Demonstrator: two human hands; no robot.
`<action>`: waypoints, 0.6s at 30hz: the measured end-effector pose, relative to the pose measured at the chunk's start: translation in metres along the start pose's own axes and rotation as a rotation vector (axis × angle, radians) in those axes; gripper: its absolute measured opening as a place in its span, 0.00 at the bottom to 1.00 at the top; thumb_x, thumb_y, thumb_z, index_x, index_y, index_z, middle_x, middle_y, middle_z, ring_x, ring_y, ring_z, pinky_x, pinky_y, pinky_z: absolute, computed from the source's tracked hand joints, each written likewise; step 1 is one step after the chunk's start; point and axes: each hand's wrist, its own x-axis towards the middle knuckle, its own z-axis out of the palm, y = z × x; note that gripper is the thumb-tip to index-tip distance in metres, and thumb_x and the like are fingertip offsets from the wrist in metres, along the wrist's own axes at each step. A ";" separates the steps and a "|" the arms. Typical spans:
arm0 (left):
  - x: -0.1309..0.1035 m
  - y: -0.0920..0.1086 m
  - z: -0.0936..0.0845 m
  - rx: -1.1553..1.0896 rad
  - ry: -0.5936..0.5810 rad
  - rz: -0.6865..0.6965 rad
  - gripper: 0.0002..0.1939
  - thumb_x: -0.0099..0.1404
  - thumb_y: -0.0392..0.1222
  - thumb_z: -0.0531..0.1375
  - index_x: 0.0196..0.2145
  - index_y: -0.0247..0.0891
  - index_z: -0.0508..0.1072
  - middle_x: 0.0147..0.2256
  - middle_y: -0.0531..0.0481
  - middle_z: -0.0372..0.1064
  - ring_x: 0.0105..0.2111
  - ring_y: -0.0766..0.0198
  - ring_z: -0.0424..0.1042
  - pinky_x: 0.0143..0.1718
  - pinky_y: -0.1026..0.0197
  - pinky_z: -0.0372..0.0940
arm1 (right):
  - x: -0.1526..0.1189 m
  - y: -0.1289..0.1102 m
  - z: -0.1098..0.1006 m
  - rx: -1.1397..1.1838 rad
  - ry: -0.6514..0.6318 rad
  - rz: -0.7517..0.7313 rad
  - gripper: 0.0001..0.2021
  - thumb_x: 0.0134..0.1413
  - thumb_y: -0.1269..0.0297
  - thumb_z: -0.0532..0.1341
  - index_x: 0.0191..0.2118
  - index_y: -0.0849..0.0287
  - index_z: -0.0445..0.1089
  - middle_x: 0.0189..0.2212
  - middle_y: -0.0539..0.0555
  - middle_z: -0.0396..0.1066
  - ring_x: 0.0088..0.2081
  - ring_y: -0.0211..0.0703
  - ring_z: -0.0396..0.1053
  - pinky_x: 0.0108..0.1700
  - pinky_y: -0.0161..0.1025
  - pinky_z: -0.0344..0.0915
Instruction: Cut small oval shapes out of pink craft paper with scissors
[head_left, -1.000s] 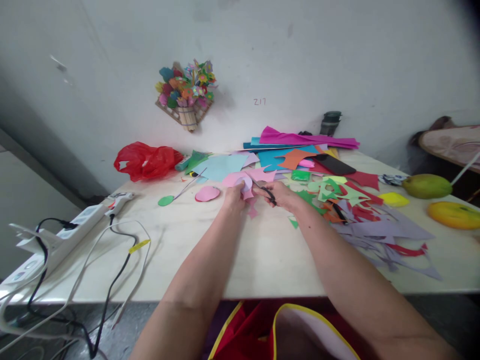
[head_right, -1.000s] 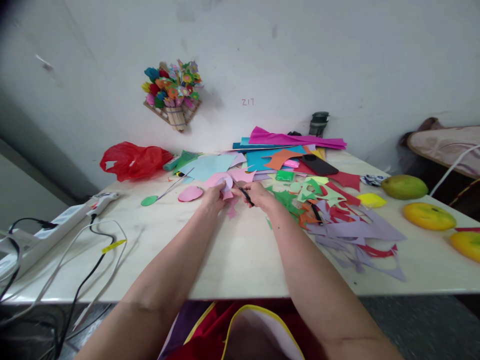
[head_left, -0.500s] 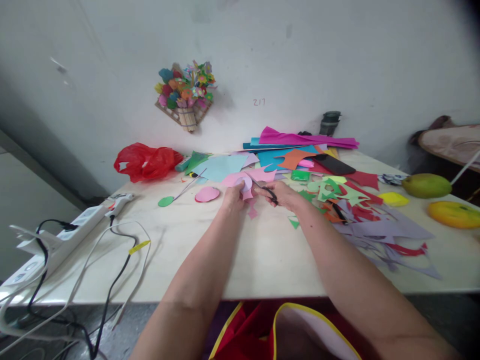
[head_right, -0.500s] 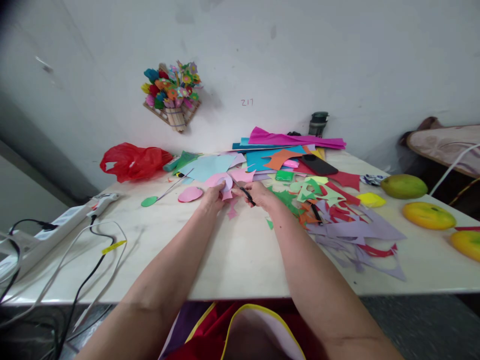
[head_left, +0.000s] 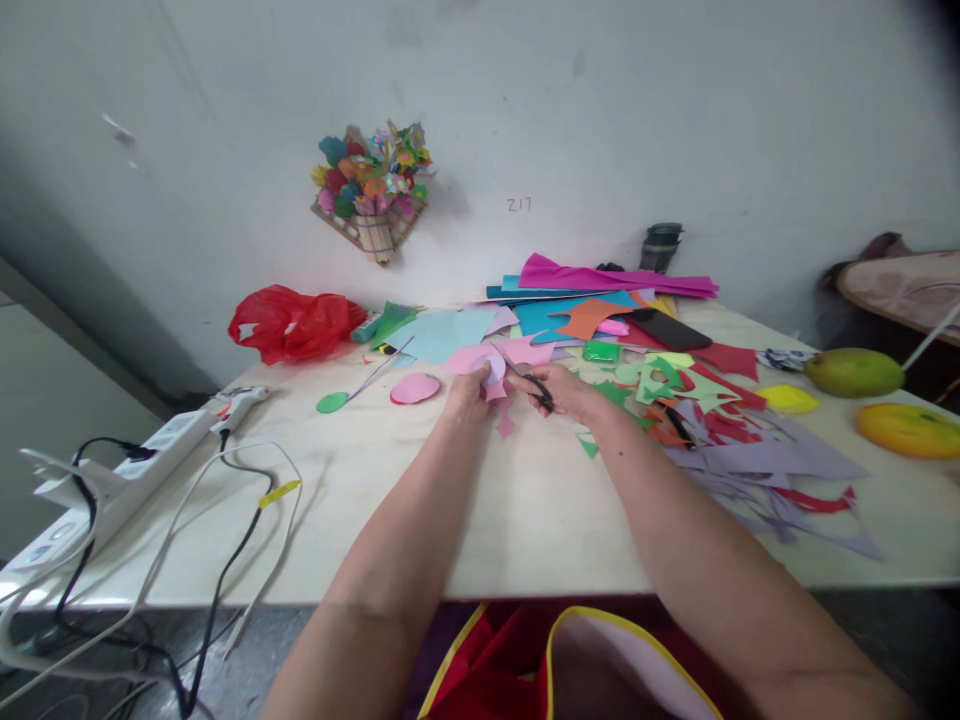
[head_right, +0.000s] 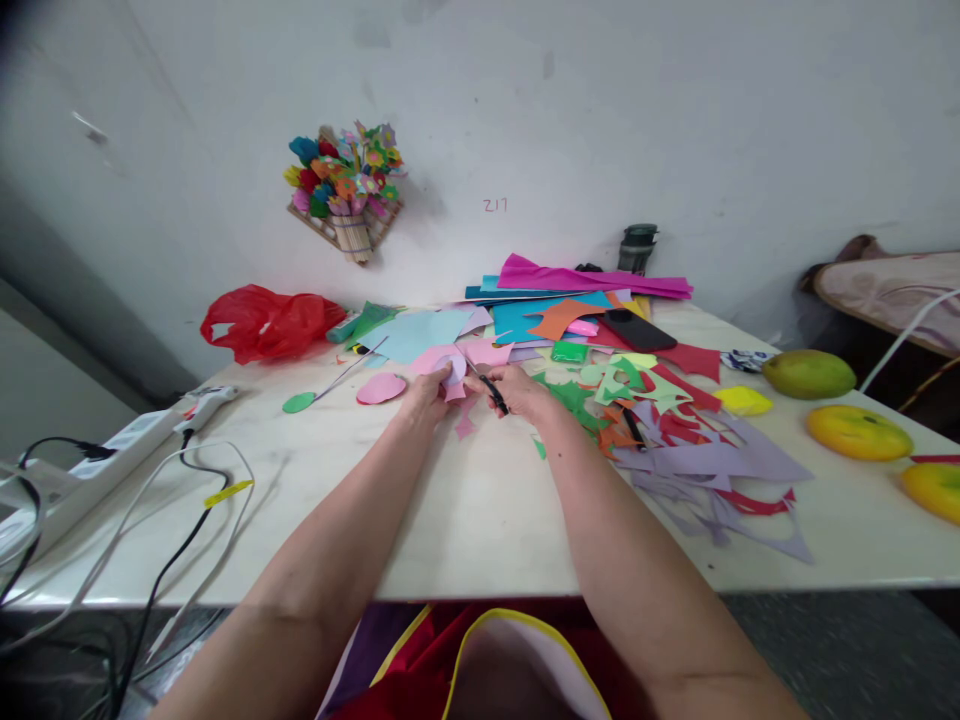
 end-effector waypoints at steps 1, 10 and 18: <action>0.000 0.000 0.000 -0.001 -0.008 0.001 0.05 0.58 0.28 0.58 0.34 0.32 0.70 0.27 0.47 0.71 0.29 0.62 0.73 0.34 0.60 0.70 | -0.001 -0.001 0.000 -0.006 0.002 -0.004 0.18 0.44 0.52 0.66 0.24 0.61 0.62 0.13 0.45 0.60 0.13 0.28 0.55 0.14 0.27 0.50; -0.001 -0.001 0.000 -0.005 -0.032 0.000 0.07 0.56 0.28 0.60 0.34 0.33 0.70 0.26 0.47 0.71 0.31 0.61 0.74 0.37 0.61 0.69 | -0.002 -0.004 0.002 0.004 0.020 0.003 0.19 0.40 0.49 0.68 0.26 0.61 0.64 0.13 0.45 0.60 0.14 0.28 0.56 0.15 0.27 0.52; -0.007 0.001 0.003 0.019 0.004 0.001 0.05 0.56 0.28 0.59 0.32 0.33 0.70 0.24 0.49 0.69 0.27 0.62 0.72 0.35 0.58 0.69 | 0.001 0.000 0.003 -0.012 0.016 -0.006 0.19 0.41 0.50 0.67 0.27 0.61 0.66 0.13 0.45 0.60 0.14 0.29 0.56 0.16 0.28 0.55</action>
